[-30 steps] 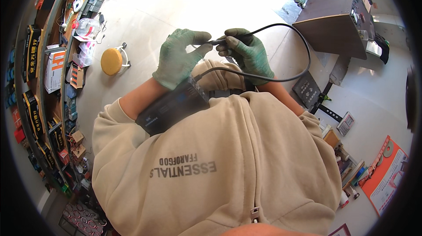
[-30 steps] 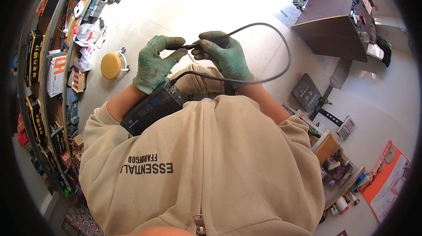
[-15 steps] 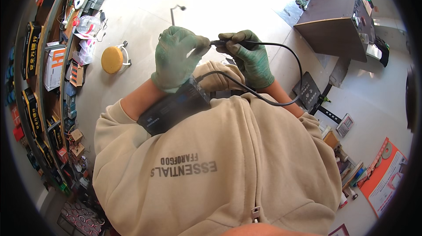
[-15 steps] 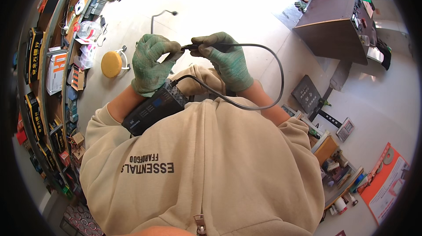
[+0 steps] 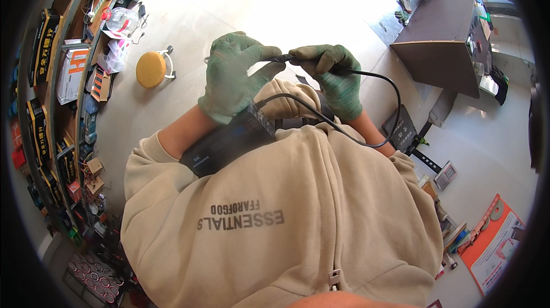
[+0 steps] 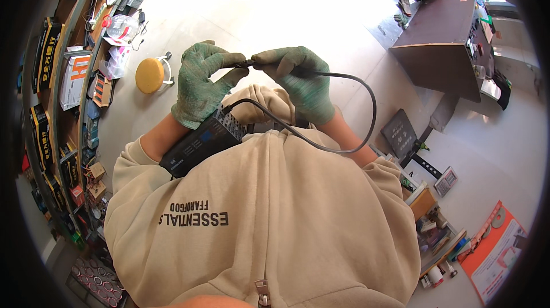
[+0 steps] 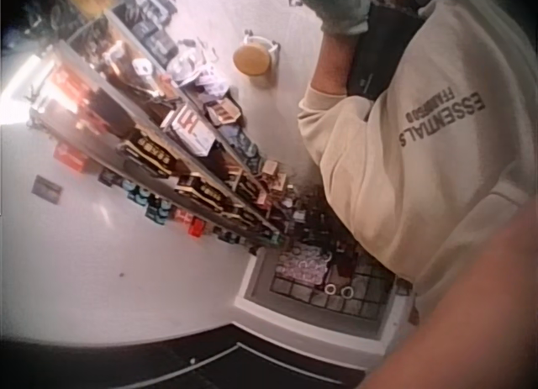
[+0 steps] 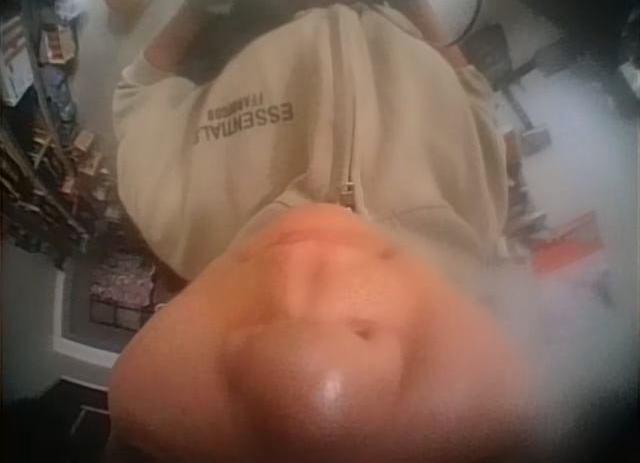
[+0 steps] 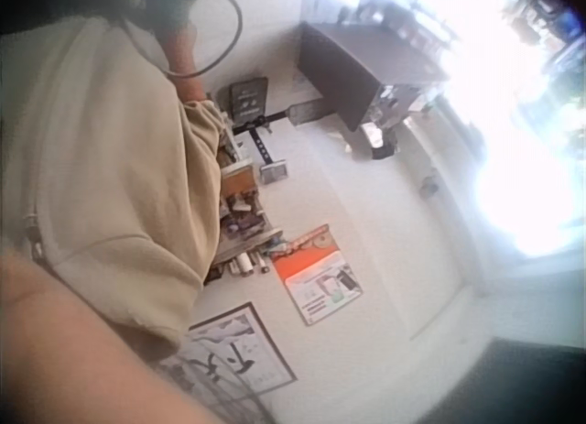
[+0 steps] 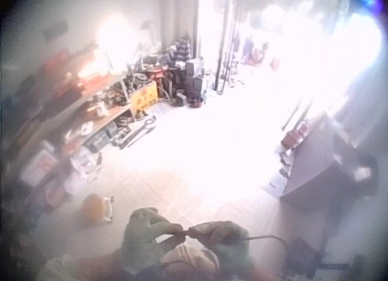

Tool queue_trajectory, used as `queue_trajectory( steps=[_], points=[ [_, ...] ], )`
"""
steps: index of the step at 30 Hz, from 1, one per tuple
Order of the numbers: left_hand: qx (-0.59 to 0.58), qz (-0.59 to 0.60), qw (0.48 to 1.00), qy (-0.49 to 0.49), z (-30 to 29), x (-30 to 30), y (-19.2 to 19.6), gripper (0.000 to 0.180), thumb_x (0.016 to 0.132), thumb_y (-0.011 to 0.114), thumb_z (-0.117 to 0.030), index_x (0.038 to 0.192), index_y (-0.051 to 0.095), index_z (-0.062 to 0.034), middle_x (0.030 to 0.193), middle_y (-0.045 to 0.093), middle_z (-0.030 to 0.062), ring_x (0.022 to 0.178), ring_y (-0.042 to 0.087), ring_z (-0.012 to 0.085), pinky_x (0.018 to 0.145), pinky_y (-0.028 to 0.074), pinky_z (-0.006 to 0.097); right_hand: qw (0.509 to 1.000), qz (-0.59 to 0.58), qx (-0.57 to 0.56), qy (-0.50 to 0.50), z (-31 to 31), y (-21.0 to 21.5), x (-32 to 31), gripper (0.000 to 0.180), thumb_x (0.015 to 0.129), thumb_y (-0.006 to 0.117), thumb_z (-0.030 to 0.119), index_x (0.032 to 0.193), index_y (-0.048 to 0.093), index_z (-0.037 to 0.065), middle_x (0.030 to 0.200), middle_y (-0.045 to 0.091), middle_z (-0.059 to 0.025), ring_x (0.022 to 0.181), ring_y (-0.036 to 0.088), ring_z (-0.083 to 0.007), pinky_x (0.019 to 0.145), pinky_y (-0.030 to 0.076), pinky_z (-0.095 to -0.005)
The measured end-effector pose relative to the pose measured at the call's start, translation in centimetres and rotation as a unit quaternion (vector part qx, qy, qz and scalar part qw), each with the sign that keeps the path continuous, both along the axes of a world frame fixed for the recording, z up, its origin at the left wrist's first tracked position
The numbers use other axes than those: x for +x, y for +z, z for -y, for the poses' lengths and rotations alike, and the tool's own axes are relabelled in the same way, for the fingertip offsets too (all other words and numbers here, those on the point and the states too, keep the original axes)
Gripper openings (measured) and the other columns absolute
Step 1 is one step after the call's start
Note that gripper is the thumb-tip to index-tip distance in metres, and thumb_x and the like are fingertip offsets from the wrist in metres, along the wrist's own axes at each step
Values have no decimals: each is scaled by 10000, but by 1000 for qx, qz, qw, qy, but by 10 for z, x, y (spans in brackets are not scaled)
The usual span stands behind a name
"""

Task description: The person picks up a black electronic device with a cable from a shelf, walks toward the shop entrance, and manipulates the cable connector with gloved hands. They repeatedly twist, pull, and adjust the connector end while standing near the doorway.

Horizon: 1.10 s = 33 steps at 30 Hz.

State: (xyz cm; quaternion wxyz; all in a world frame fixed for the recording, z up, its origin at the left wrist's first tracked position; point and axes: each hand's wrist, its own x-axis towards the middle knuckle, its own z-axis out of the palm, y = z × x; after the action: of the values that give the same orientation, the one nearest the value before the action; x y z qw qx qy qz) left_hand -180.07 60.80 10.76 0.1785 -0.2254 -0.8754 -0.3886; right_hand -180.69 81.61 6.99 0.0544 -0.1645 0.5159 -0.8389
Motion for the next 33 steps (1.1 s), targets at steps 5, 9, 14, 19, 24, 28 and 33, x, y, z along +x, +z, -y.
queue_trajectory(
  steps=[5,9,14,19,24,28,33],
  points=[
    [38,-14,999,-9,16,-1,-2,186,675,820,-123,834,738,-76,733,656,47,717,596,209,667,446,355,985,152,-71,30,17,0,1,143,874,624,-63,913,552,54,1093,661,-170,1020,664,-257,880,577,-376],
    [16,-5,1000,-9,26,-3,-5,223,662,830,-104,865,741,-81,741,646,28,738,589,208,722,460,353,965,255,-59,30,27,2,-1,190,868,619,-52,998,565,76,1095,649,-155,971,660,-230,848,573,-346],
    [40,106,993,16,28,-10,-11,312,707,820,-38,1005,736,-69,895,656,30,823,596,178,765,510,301,936,333,-106,46,29,0,-16,182,883,670,33,1037,574,22,1002,674,-148,898,671,-206,801,564,-313],
    [146,318,937,1,20,-37,-20,264,822,738,-25,1084,709,-31,908,650,33,790,600,110,713,497,244,937,348,-28,8,21,-6,-45,207,865,722,98,1002,602,0,908,684,-126,792,678,-181,712,564,-287],
    [293,583,757,-30,3,-97,-43,279,963,628,-195,1130,671,24,875,673,40,804,597,95,745,508,244,945,300,126,17,4,-10,-117,236,864,736,169,935,604,-13,812,656,-103,670,625,-144,611,515,-257],
    [204,613,762,-32,-22,-157,-55,305,972,606,-219,1164,658,13,1037,698,78,951,632,146,873,493,285,925,288,241,52,-14,-13,-195,278,837,758,228,871,637,-20,713,650,-77,577,583,-109,517,464,-232],
    [107,492,864,17,-55,-230,-50,314,955,637,-237,1129,642,24,960,702,85,921,632,136,815,508,280,892,61,431,120,-17,-18,-285,333,789,782,294,871,686,-14,703,680,-90,651,663,-182,613,534,-285]
  ],
)
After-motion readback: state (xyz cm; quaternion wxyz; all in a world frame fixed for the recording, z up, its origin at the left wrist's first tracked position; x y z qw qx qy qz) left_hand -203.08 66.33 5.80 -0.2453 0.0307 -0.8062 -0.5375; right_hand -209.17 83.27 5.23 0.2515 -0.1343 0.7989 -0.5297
